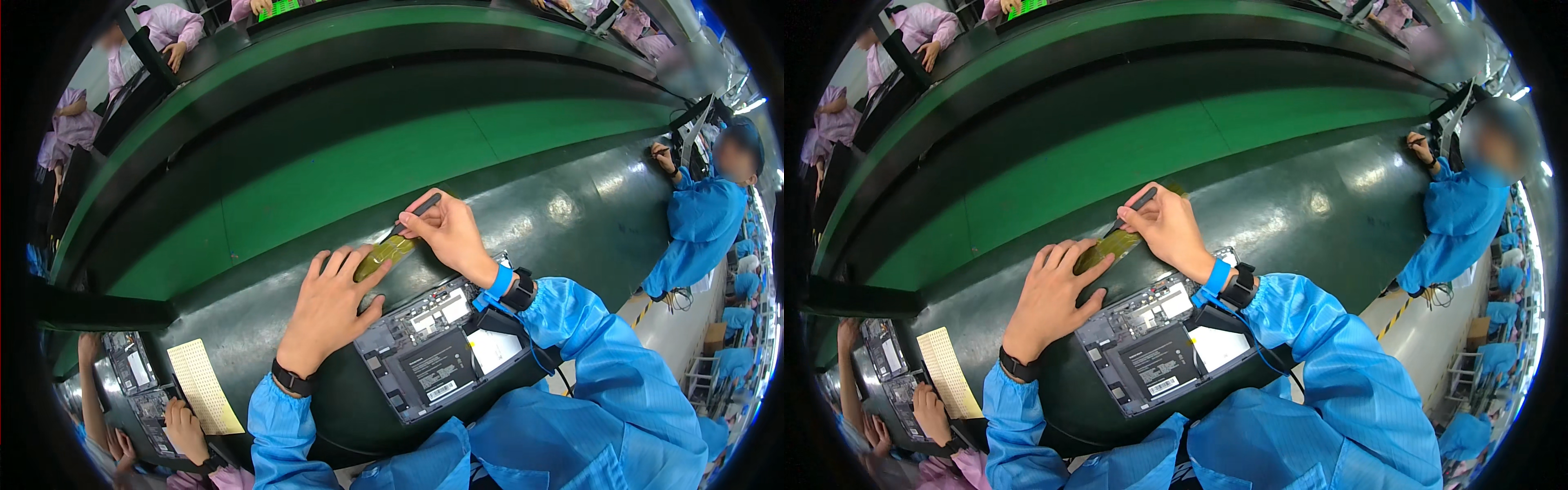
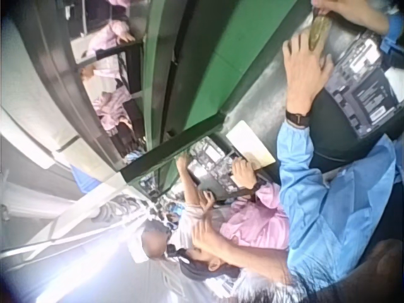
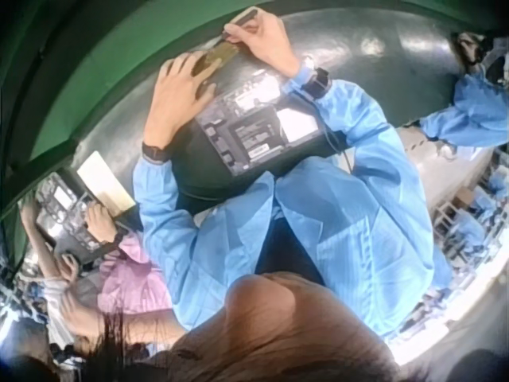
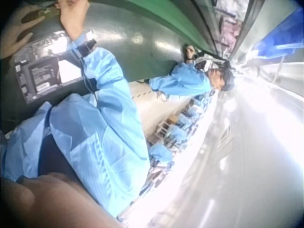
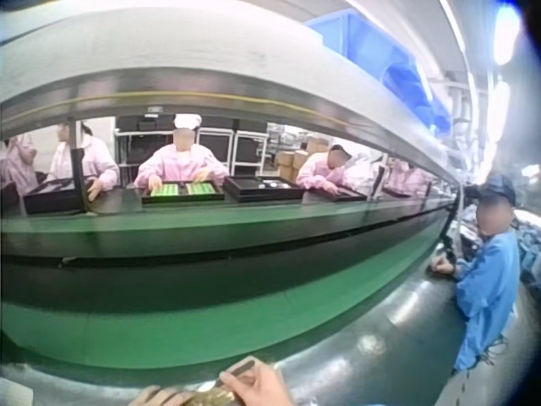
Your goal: The recorder is assembling electronic tablet devices on a production line, connecting batteries and ribbon cables.
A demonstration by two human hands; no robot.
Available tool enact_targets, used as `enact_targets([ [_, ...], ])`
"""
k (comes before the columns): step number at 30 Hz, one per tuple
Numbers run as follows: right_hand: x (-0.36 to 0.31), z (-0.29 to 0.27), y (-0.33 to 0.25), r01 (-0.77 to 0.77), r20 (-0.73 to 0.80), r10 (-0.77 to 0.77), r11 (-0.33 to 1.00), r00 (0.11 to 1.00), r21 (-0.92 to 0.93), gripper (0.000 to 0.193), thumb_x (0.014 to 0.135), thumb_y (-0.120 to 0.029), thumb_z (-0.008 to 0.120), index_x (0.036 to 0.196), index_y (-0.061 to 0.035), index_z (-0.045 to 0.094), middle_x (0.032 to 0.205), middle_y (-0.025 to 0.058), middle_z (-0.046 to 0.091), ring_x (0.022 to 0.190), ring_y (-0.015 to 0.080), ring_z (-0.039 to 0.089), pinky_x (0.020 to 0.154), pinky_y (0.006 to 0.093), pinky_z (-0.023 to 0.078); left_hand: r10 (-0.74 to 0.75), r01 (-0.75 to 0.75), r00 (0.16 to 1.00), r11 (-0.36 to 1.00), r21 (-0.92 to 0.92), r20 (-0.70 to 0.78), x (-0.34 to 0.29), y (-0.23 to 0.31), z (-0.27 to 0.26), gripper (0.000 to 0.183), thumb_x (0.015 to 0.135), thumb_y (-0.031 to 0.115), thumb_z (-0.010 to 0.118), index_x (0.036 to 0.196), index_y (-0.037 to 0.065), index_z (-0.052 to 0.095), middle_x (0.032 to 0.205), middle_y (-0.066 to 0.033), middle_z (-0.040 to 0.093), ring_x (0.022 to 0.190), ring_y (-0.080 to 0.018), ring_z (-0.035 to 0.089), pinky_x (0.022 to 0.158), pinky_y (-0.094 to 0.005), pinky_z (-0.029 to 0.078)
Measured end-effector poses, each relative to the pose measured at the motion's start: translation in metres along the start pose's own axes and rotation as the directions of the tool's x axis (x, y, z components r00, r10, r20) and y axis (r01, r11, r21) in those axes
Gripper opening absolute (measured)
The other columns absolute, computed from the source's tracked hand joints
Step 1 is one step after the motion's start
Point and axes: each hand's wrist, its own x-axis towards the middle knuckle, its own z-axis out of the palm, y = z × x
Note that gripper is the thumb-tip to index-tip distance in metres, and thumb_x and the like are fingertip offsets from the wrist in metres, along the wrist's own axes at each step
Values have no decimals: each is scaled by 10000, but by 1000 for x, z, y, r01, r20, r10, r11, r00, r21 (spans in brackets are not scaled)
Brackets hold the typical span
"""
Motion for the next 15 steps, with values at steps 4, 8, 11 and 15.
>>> enact_targets([
  [4,-1,1,-4,14,-8,-15,999,1000,-38,182,949,-70,730,993,59,609,854,155,753,802,179,759,713,281,613,3,-3,1000,1000,1,-9,0,0,2,479,878,267,668,1339,139,670,1323,-110,573,1219,-309,513,1091,-450,388],
  [8,-2,3,-3,13,23,-12,999,1000,-29,181,947,-69,732,989,60,613,858,157,752,810,185,762,712,284,614,-4,5,1000,1000,19,-4,-1,1,2,483,878,260,667,1346,140,664,1312,-106,578,1219,-301,515,1086,-452,389],
  [11,-1,0,0,-3,-27,3,1000,1000,2,186,946,-73,736,987,62,615,860,157,752,816,190,764,713,286,615,-4,4,1000,1000,27,-2,-1,2,3,485,879,256,664,1349,139,661,1310,-104,580,1217,-296,519,1084,-453,389],
  [15,-3,2,-3,-29,-22,29,1000,999,13,195,942,-79,742,985,61,614,859,156,752,814,187,763,708,285,615,-4,4,1000,1000,21,-12,-2,0,5,486,876,254,662,1348,139,662,1310,-101,581,1213,-296,525,1080,-452,392],
])
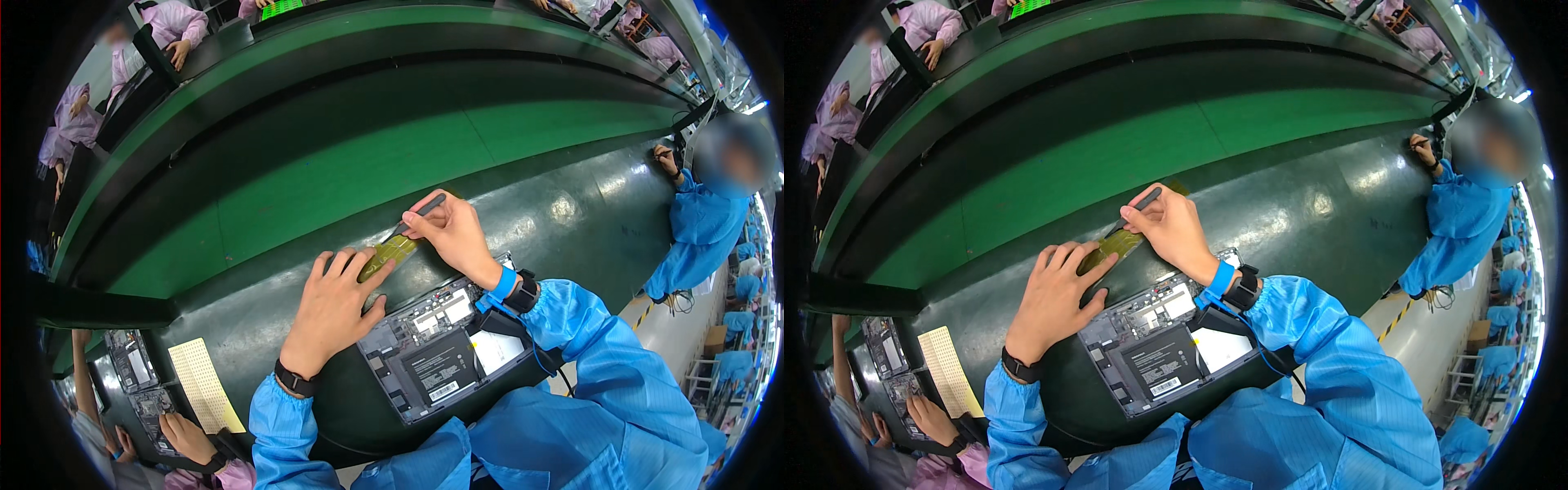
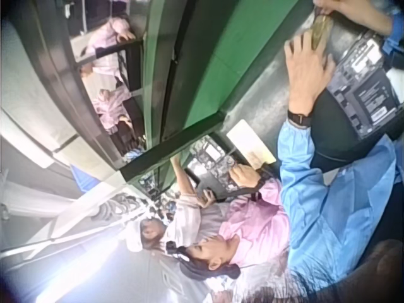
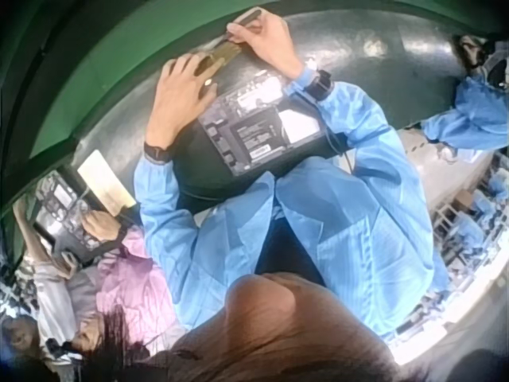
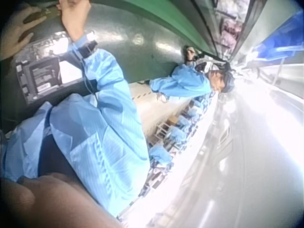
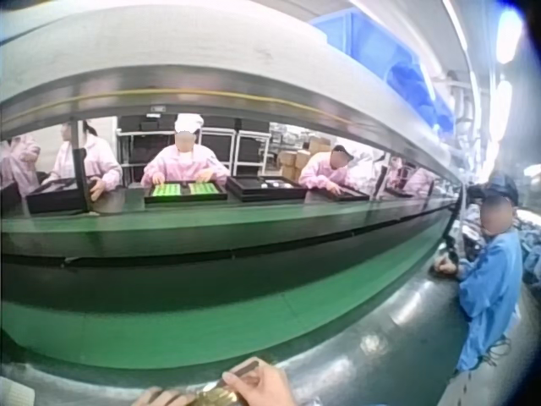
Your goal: The recorder is assembling electronic tablet devices on a production line, connecting batteries and ribbon cables.
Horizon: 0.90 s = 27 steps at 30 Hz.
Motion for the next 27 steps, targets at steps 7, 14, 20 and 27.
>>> enact_targets([
  [7,-2,4,-5,40,28,-39,998,999,-46,182,943,-76,740,986,50,616,849,149,755,810,176,762,709,279,613,3,-3,1000,1000,-24,-12,1,1,-2,483,859,233,671,1335,148,678,1265,-118,580,1193,-301,527,1073,-448,402],
  [14,-9,10,-17,123,45,-117,978,992,-167,173,944,-79,738,961,55,630,815,144,756,786,166,762,696,273,598,-5,4,1000,1000,-31,-25,-1,-1,-1,504,839,226,692,1338,158,683,1201,-140,563,1177,-304,526,1072,-448,400],
  [20,-17,16,-25,146,86,-132,971,988,-188,173,950,-66,733,1026,41,619,819,130,760,810,149,759,718,266,602,-10,9,1000,999,-44,-22,0,-1,-3,508,835,236,696,1336,156,684,1179,-137,557,1166,-302,523,1068,-445,395],
  [27,-14,6,-27,146,-3,-146,986,989,-82,145,941,-26,726,1013,49,625,865,142,756,787,157,754,700,258,607,-32,32,999,999,-43,1,-1,3,-6,465,853,238,687,1308,136,691,1174,-127,567,1157,-300,528,1076,-442,393],
])
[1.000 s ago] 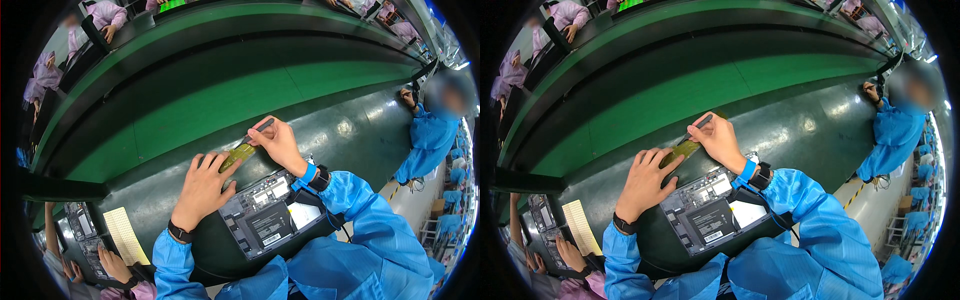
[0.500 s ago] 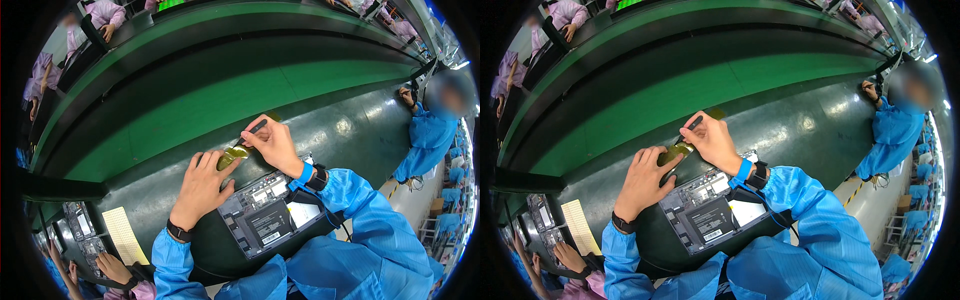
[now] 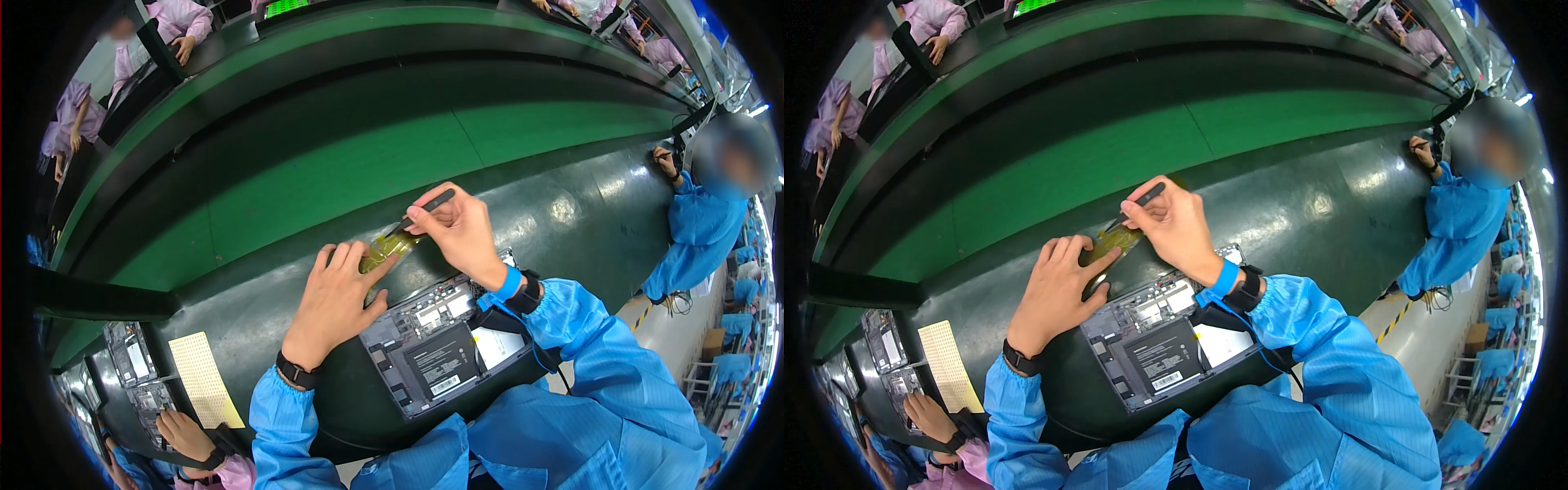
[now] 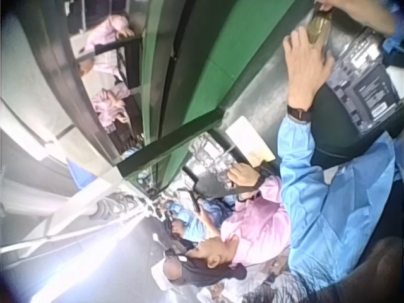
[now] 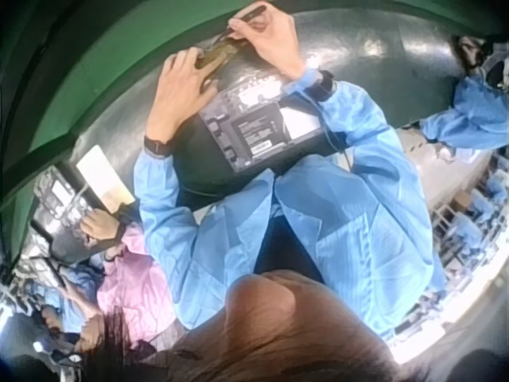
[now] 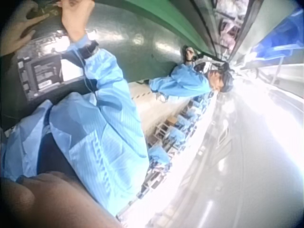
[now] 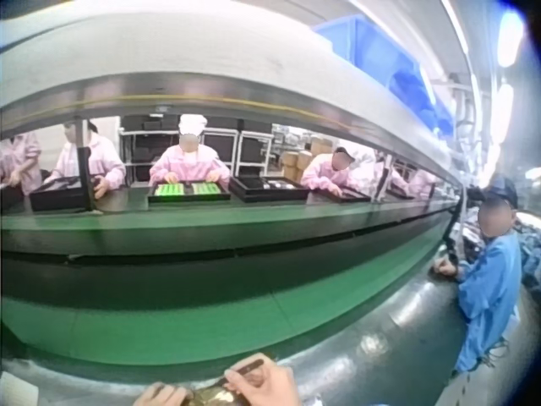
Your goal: The recorder is assembling electronic tablet devices on a production line, connecting batteries and ribbon cables.
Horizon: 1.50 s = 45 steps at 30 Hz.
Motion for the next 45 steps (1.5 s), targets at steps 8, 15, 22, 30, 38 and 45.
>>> enact_targets([
  [8,-22,-117,-75,27,72,-35,994,997,105,262,957,-4,699,1151,30,527,958,183,735,865,197,745,750,284,620,39,-38,998,998,43,-40,-5,13,-20,467,895,169,669,1350,77,622,1373,-139,570,1262,-334,519,1088,-464,400],
  [15,-46,-175,-71,-155,258,141,987,956,36,491,974,-43,696,1353,5,387,951,163,727,836,177,717,771,282,564,-27,35,990,998,-53,137,1,127,-10,598,895,240,698,1404,-26,533,1378,-209,526,1246,-366,513,1016,-455,454],
  [22,-24,-180,-6,-233,495,147,965,856,118,456,1007,-105,670,1364,-25,398,947,137,709,828,156,704,749,276,565,-169,169,985,985,-17,24,25,179,58,616,923,299,695,1414,-37,537,1435,-245,444,1318,-423,408,1090,-553,341],
  [30,-16,-151,13,-167,557,50,973,829,161,530,1021,-122,643,1444,20,358,904,113,710,755,141,675,700,279,556,-130,132,989,991,15,-65,13,203,85,559,889,161,690,1400,-22,559,1354,-141,542,1235,-354,501,1052,-470,420],
  [38,-13,-141,13,7,589,10,1000,808,-26,565,1012,-105,650,1503,-16,386,826,59,704,684,78,606,643,252,502,-193,193,975,981,-11,-113,16,205,93,534,883,128,684,1384,-24,579,1319,-162,547,1145,-335,527,949,-451,457],
  [45,-17,-133,17,65,560,0,993,829,-95,582,1001,-119,664,1514,-9,412,792,35,705,609,45,507,581,242,429,-186,199,973,977,81,-138,13,204,99,485,878,140,695,1347,25,642,1149,-132,543,1057,-317,516,922,-440,459],
])
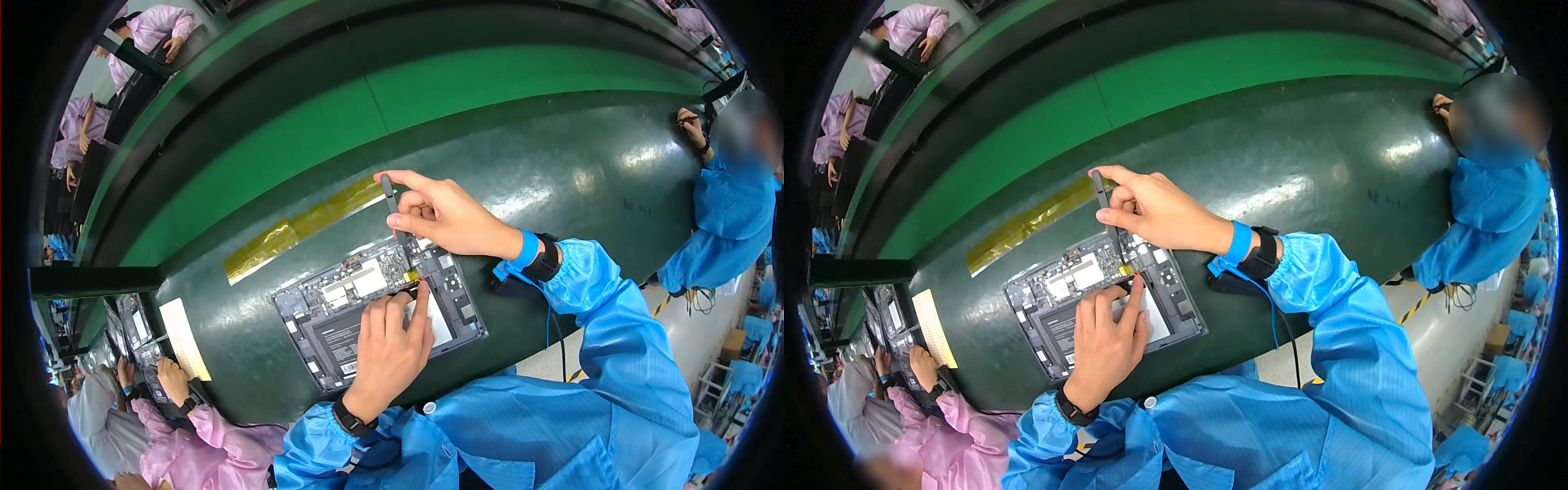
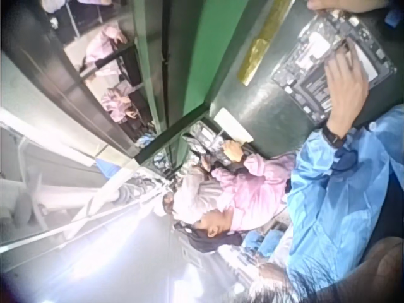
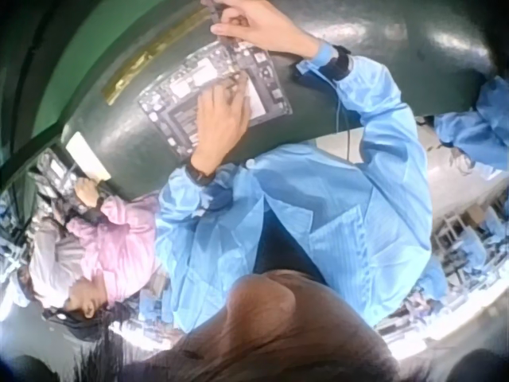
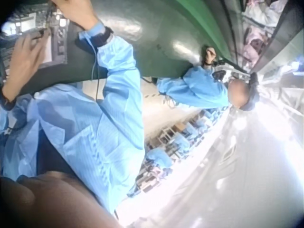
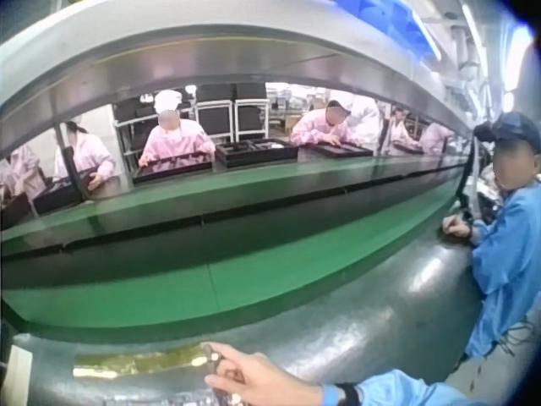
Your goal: The recorder is assembling electronic tablet devices on a production line, connecting batteries and ribbon cables.
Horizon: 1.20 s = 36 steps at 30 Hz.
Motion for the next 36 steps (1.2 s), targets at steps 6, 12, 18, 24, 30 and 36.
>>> enact_targets([
  [6,4,1,4,37,13,-37,998,999,-45,577,985,-115,678,1490,18,431,798,74,731,608,78,552,590,272,451,21,-21,1000,999,33,-3,1,0,1,483,877,148,693,1342,27,646,1120,-124,539,1032,-310,513,896,-440,462],
  [12,4,4,7,29,-21,-30,999,999,-39,550,965,-192,703,1383,110,512,781,153,724,645,232,664,645,347,497,19,-19,1000,1000,24,-12,1,-1,1,480,872,141,694,1336,26,648,1102,-121,538,1007,-304,516,877,-439,461],
  [18,4,4,10,21,-11,-22,997,1000,-74,481,977,-135,700,1378,56,514,806,85,747,625,93,606,594,278,471,17,-17,1000,1000,17,-9,2,-1,0,482,872,139,695,1337,25,645,1100,-118,538,997,-300,517,869,-434,460],
  [24,4,6,11,24,-40,-26,998,999,-61,405,969,-130,707,1308,28,551,788,78,743,611,89,589,578,280,454,14,-14,1000,1000,11,-5,2,-1,0,482,873,137,695,1338,21,644,1092,-117,536,993,-300,516,869,-436,458],
  [30,3,4,6,4,-23,-5,998,1000,-61,371,963,-130,711,1281,-4,567,780,79,740,601,95,567,568,284,427,13,-13,1000,1000,12,-5,3,-1,0,477,872,135,696,1332,19,647,1084,-117,536,988,-299,517,866,-435,458],
  [36,2,4,6,25,-29,-27,998,999,-55,365,955,-122,721,1262,1,568,765,79,730,599,94,545,570,282,423,9,-9,1000,1000,5,-7,4,-1,-1,468,868,128,696,1321,19,654,1077,-117,536,973,-296,513,855,-431,457],
])
